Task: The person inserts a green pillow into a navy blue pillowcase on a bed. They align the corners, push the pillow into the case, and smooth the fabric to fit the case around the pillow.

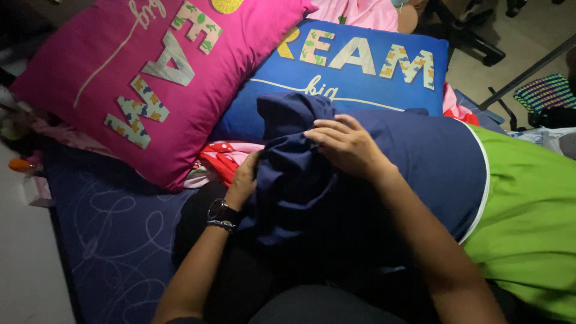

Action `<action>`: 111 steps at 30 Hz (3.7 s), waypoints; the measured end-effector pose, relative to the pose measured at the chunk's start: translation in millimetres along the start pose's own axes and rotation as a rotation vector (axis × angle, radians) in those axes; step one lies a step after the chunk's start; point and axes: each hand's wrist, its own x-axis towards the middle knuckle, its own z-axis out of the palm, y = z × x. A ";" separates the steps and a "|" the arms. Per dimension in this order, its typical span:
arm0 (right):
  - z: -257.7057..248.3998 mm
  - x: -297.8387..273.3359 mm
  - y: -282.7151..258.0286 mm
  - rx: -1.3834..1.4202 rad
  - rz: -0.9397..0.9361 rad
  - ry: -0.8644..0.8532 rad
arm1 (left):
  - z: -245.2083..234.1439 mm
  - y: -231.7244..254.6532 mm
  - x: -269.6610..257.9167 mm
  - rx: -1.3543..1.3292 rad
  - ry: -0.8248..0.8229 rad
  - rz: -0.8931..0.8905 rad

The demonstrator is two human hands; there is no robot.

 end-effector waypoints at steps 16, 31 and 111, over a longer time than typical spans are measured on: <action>0.1 -11.8 37.3 0.246 0.215 -0.066 | -37.4 23.9 -23.1 0.929 -0.304 -0.037; -20.2 -145.9 167.2 -0.127 0.968 -0.443 | 57.8 178.9 -70.1 0.543 -0.197 -0.190; 74.1 56.0 41.4 0.153 0.264 -0.161 | 78.1 38.4 64.3 0.369 0.403 0.490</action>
